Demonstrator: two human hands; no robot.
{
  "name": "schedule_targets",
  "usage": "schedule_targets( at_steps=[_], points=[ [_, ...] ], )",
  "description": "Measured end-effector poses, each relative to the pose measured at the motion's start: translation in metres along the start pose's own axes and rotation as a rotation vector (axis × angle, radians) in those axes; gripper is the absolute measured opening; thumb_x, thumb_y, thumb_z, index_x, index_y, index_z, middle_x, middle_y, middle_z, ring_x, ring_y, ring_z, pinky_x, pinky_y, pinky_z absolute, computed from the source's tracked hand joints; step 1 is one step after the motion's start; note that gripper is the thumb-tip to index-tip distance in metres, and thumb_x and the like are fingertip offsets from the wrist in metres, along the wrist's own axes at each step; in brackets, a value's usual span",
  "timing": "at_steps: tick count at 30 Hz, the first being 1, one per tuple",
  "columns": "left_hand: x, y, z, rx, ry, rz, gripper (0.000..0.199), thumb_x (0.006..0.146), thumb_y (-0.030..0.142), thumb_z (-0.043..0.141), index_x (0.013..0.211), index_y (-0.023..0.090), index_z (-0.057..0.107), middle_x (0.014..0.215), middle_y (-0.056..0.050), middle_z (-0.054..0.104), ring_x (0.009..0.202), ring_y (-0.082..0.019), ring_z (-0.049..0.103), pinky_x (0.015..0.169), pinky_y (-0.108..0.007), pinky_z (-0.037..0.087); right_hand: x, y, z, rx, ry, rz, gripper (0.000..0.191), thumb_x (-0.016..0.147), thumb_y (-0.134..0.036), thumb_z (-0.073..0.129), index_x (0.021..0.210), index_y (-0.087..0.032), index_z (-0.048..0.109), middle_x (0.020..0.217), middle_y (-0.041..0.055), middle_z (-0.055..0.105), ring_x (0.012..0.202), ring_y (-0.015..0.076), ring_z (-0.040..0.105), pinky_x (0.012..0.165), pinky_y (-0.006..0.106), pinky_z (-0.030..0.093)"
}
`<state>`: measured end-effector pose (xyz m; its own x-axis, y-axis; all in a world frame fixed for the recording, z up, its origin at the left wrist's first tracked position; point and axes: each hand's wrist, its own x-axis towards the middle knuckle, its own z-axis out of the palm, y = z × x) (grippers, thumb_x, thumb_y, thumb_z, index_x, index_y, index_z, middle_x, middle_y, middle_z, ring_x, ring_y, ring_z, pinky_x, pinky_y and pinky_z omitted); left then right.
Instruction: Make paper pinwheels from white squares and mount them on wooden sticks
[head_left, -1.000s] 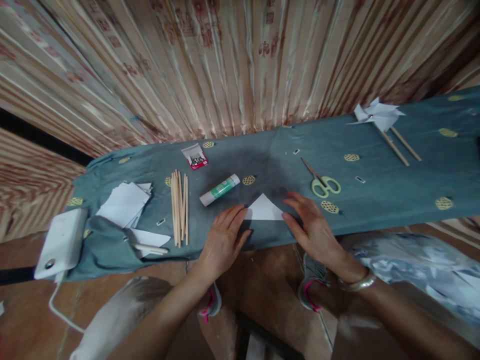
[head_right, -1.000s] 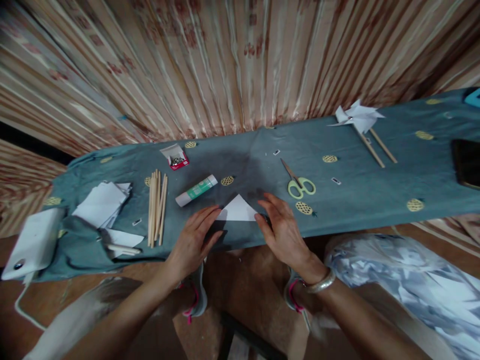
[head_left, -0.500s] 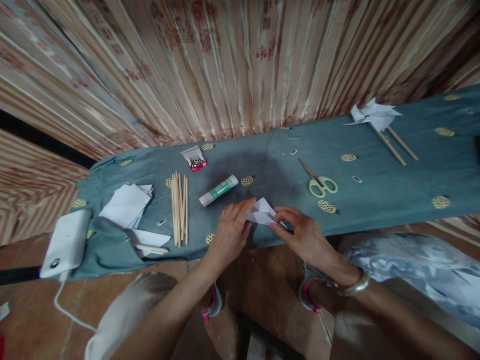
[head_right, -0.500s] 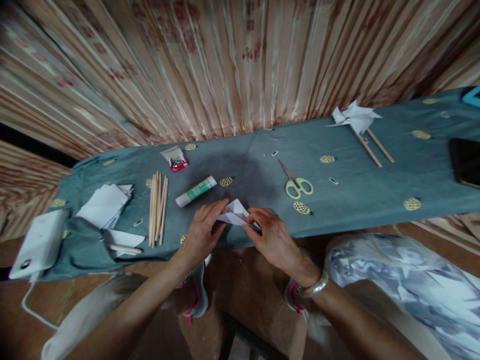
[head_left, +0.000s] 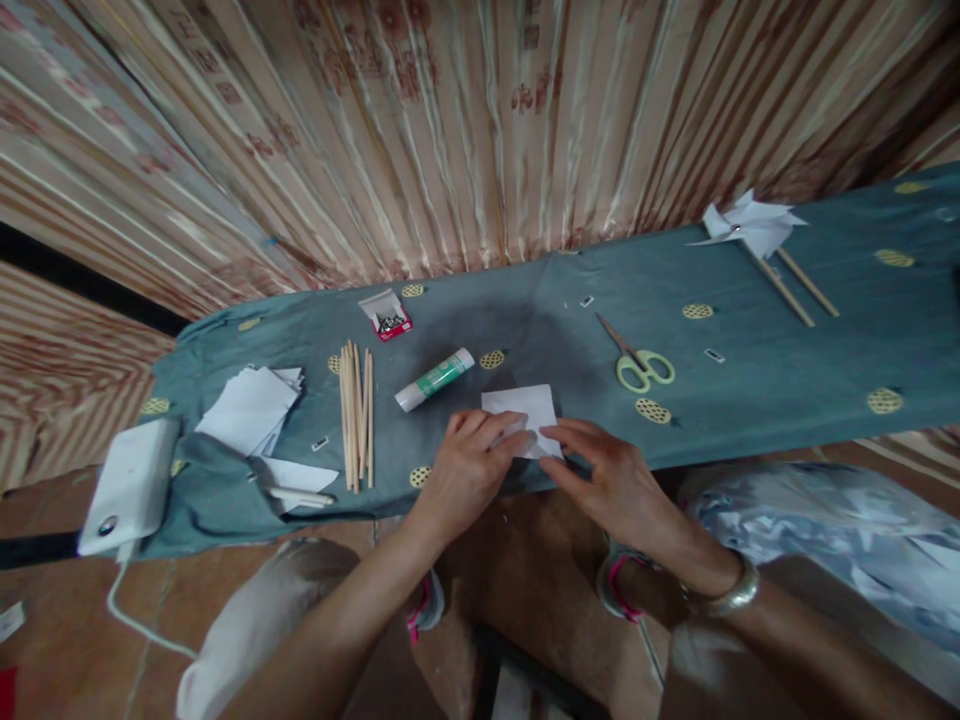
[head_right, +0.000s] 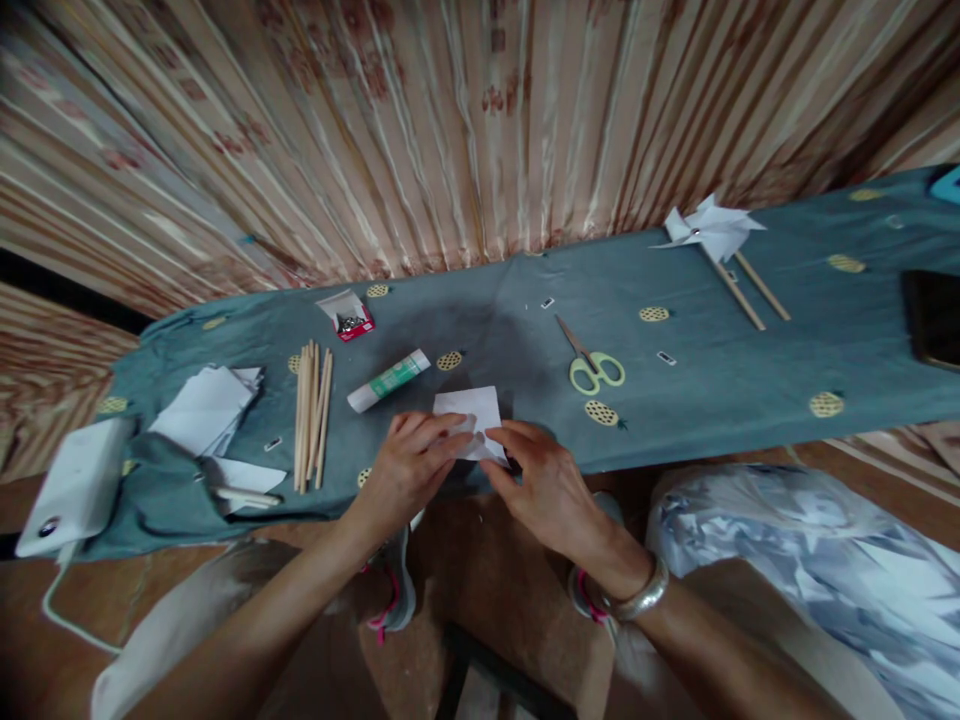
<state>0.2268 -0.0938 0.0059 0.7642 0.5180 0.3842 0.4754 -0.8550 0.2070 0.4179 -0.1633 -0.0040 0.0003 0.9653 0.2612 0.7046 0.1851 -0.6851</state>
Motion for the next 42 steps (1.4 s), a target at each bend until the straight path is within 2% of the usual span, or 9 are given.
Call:
schedule_targets(
  at_steps=[3, 7, 14, 20, 25, 30, 35, 42],
  points=[
    [-0.001, -0.003, 0.0, 0.002, 0.002, -0.001, 0.019, 0.095, 0.022, 0.051, 0.102, 0.02, 0.068, 0.105, -0.005, 0.073, 0.097, -0.021, 0.059, 0.082, -0.038, 0.044, -0.003, 0.001, -0.002, 0.013, -0.035, -0.015, 0.027, 0.089, -0.018, 0.049, 0.11, -0.02, 0.066, 0.11, 0.0107, 0.071, 0.099, 0.0231, 0.069, 0.087, 0.041, 0.058],
    [-0.003, -0.005, -0.001, -0.005, 0.014, 0.008, 0.018, 0.095, 0.022, 0.051, 0.098, 0.02, 0.069, 0.097, -0.003, 0.074, 0.094, -0.019, 0.061, 0.086, -0.038, 0.042, -0.005, 0.008, -0.006, -0.058, -0.091, -0.166, 0.044, 0.087, -0.005, 0.035, 0.12, -0.019, 0.061, 0.115, 0.0126, 0.067, 0.108, 0.0239, 0.064, 0.09, 0.044, 0.057],
    [-0.012, -0.003, 0.002, -0.139, 0.11, 0.049, 0.017, 0.095, 0.016, 0.051, 0.101, 0.016, 0.067, 0.098, -0.005, 0.074, 0.089, -0.015, 0.067, 0.084, -0.033, 0.045, -0.004, 0.009, -0.008, -0.294, -0.01, -0.369, 0.039, 0.089, -0.004, 0.043, 0.121, -0.019, 0.06, 0.145, 0.0167, 0.045, 0.136, 0.0302, 0.04, 0.103, 0.054, 0.045],
    [-0.02, -0.003, 0.001, -0.193, 0.096, 0.008, 0.015, 0.093, 0.016, 0.055, 0.099, 0.018, 0.068, 0.103, -0.005, 0.073, 0.094, -0.017, 0.064, 0.082, -0.034, 0.045, -0.001, 0.007, -0.015, -0.358, -0.031, -0.471, 0.021, 0.09, -0.007, 0.048, 0.097, -0.015, 0.066, 0.127, 0.0183, 0.061, 0.121, 0.0298, 0.054, 0.092, 0.047, 0.052],
    [-0.025, -0.002, -0.003, -0.122, 0.006, -0.066, 0.016, 0.092, 0.017, 0.055, 0.098, 0.02, 0.07, 0.093, -0.004, 0.071, 0.082, -0.018, 0.058, 0.071, -0.032, 0.042, -0.002, 0.008, -0.014, -0.186, -0.108, -0.351, 0.019, 0.092, -0.012, 0.048, 0.094, -0.017, 0.066, 0.112, 0.0122, 0.069, 0.106, 0.025, 0.061, 0.09, 0.043, 0.052],
    [-0.029, 0.0, -0.002, -0.231, -0.042, -0.172, 0.019, 0.094, 0.025, 0.053, 0.099, 0.017, 0.069, 0.092, -0.006, 0.068, 0.086, -0.019, 0.059, 0.076, -0.034, 0.044, 0.004, 0.01, -0.009, 0.031, -0.117, -0.149, 0.014, 0.094, -0.021, 0.052, 0.095, -0.018, 0.066, 0.098, 0.0081, 0.073, 0.094, 0.0213, 0.065, 0.085, 0.037, 0.053],
    [-0.029, -0.001, -0.001, -0.324, -0.014, -0.26, 0.02, 0.094, 0.026, 0.054, 0.09, 0.016, 0.07, 0.087, -0.006, 0.067, 0.085, -0.019, 0.061, 0.077, -0.034, 0.047, 0.014, 0.01, -0.003, 0.105, -0.101, -0.034, 0.013, 0.092, -0.026, 0.054, 0.091, -0.02, 0.066, 0.099, 0.0068, 0.073, 0.096, 0.0211, 0.066, 0.088, 0.037, 0.052],
    [-0.027, -0.002, -0.001, -0.308, -0.024, -0.329, 0.016, 0.093, 0.026, 0.056, 0.099, 0.016, 0.067, 0.086, -0.006, 0.07, 0.081, -0.019, 0.065, 0.075, -0.033, 0.051, 0.024, 0.009, 0.003, 0.087, -0.106, 0.012, 0.017, 0.092, -0.03, 0.052, 0.088, -0.021, 0.066, 0.098, 0.0064, 0.073, 0.095, 0.0223, 0.065, 0.084, 0.037, 0.05]
  ],
)
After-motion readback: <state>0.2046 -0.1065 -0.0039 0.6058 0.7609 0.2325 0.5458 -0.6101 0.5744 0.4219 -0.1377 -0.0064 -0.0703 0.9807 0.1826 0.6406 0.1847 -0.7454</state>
